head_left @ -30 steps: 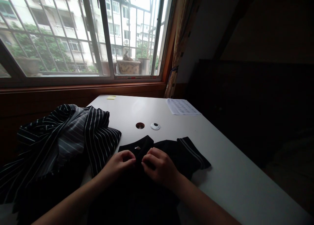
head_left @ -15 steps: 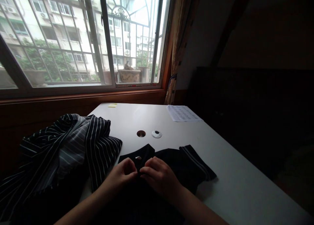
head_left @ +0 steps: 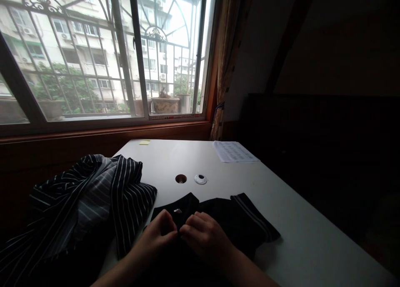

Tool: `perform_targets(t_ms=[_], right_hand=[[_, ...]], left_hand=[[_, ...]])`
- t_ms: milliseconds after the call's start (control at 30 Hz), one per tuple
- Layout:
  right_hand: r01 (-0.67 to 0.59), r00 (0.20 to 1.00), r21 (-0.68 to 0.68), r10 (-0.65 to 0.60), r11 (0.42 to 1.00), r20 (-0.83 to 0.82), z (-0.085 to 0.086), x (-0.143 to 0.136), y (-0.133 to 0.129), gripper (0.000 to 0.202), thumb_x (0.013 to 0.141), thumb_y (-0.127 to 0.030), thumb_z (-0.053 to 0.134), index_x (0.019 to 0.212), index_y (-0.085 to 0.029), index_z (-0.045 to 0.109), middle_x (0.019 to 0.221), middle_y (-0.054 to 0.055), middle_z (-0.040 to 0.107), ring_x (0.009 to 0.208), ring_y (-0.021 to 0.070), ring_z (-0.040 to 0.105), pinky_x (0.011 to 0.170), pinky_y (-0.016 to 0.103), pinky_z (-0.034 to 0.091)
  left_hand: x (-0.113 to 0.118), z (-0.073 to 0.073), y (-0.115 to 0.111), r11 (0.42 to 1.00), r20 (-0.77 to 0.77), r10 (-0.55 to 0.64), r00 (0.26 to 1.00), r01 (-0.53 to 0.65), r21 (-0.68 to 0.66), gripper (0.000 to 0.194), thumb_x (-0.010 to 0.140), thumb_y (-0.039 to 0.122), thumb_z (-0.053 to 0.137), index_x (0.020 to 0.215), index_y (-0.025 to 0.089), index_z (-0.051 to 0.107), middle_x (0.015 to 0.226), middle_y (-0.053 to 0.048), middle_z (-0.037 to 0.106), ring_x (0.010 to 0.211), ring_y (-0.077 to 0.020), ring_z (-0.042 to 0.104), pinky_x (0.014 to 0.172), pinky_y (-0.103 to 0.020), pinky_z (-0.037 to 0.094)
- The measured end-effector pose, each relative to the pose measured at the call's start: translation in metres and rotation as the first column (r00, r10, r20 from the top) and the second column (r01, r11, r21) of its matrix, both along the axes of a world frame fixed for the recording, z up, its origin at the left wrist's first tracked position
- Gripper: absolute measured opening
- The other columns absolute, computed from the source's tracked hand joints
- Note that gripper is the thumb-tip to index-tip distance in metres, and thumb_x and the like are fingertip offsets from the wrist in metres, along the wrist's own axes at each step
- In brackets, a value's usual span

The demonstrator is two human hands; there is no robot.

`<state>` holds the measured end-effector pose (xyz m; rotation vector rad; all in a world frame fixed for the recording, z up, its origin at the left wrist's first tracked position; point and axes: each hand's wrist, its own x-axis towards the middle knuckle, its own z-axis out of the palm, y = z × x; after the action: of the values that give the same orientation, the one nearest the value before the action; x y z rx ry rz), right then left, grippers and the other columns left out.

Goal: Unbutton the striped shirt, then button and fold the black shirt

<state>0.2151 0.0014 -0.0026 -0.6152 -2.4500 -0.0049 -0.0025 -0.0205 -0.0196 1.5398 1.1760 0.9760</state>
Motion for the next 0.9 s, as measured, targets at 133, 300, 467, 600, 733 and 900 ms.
perform_targets(t_ms=[133, 300, 467, 600, 733, 900], right_hand=[[0.005, 0.999, 0.023, -0.006, 1.0, 0.041, 0.002, 0.0, 0.0, 0.009, 0.098, -0.022, 0.057, 0.094, -0.02, 0.064, 0.086, 0.002, 0.062, 0.079, 0.0175, 0.055, 0.077, 0.031, 0.042], [0.004, 0.996, 0.027, -0.006, 1.0, 0.085, 0.003, 0.0, 0.001, 0.015, 0.1, -0.023, 0.055, 0.088, -0.02, 0.062, 0.083, 0.002, 0.061, 0.075, 0.0165, 0.054, 0.074, 0.031, 0.041], [-0.005, 0.995, 0.068, -0.002, 0.998, 0.104, 0.001, 0.0, 0.002, 0.02, 0.101, -0.022, 0.051, 0.083, -0.02, 0.06, 0.079, 0.001, 0.06, 0.071, 0.0164, 0.053, 0.071, 0.031, 0.04], [-0.017, 0.997, 0.068, 0.011, 0.998, 0.081, 0.0, 0.001, 0.003, 0.02, 0.102, -0.023, 0.05, 0.086, -0.02, 0.062, 0.079, 0.001, 0.061, 0.071, 0.0158, 0.054, 0.069, 0.03, 0.04], [-0.02, 0.997, 0.042, 0.017, 0.999, 0.073, -0.001, 0.003, 0.003, 0.018, 0.102, -0.022, 0.049, 0.095, -0.02, 0.065, 0.081, 0.002, 0.062, 0.071, 0.0158, 0.055, 0.068, 0.03, 0.041], [-0.026, 0.999, 0.084, 0.023, 0.996, 0.043, 0.002, 0.004, 0.002, 0.02, 0.103, -0.021, 0.047, 0.1, -0.02, 0.066, 0.078, 0.002, 0.061, 0.068, 0.0152, 0.055, 0.065, 0.029, 0.041]], left_hand=[[0.002, 0.0, 0.0, 1.0, 0.011, 0.005, 1.0, -0.006, 0.013, 0.025, 0.08, 0.033, 0.071, 0.083, 0.018, 0.052, 0.081, -0.001, 0.058, 0.077, -0.017, 0.054, 0.07, -0.028, 0.042], [0.004, 0.002, 0.0, 1.0, 0.059, 0.005, 0.998, -0.005, 0.008, 0.028, 0.078, 0.036, 0.073, 0.08, 0.018, 0.051, 0.078, -0.001, 0.056, 0.074, -0.0168, 0.052, 0.067, -0.028, 0.041], [0.004, 0.003, -0.001, 1.0, 0.032, 0.008, 0.999, -0.008, 0.008, 0.029, 0.077, 0.037, 0.072, 0.079, 0.018, 0.05, 0.078, -0.001, 0.056, 0.073, -0.0164, 0.051, 0.068, -0.028, 0.041], [0.004, 0.007, -0.001, 1.0, -0.002, 0.009, 1.0, -0.009, 0.02, 0.029, 0.079, 0.04, 0.07, 0.078, 0.018, 0.051, 0.077, -0.001, 0.055, 0.073, -0.0165, 0.05, 0.068, -0.027, 0.04], [0.004, 0.01, -0.001, 1.0, -0.031, 0.005, 1.0, -0.005, 0.013, 0.026, 0.079, 0.038, 0.069, 0.079, 0.018, 0.052, 0.078, -0.001, 0.055, 0.075, -0.0172, 0.051, 0.069, -0.028, 0.041], [0.003, 0.012, -0.001, 1.0, -0.078, 0.005, 0.997, -0.005, 0.008, 0.018, 0.079, 0.032, 0.064, 0.081, 0.018, 0.053, 0.08, -0.002, 0.056, 0.078, -0.0189, 0.052, 0.071, -0.029, 0.041]])
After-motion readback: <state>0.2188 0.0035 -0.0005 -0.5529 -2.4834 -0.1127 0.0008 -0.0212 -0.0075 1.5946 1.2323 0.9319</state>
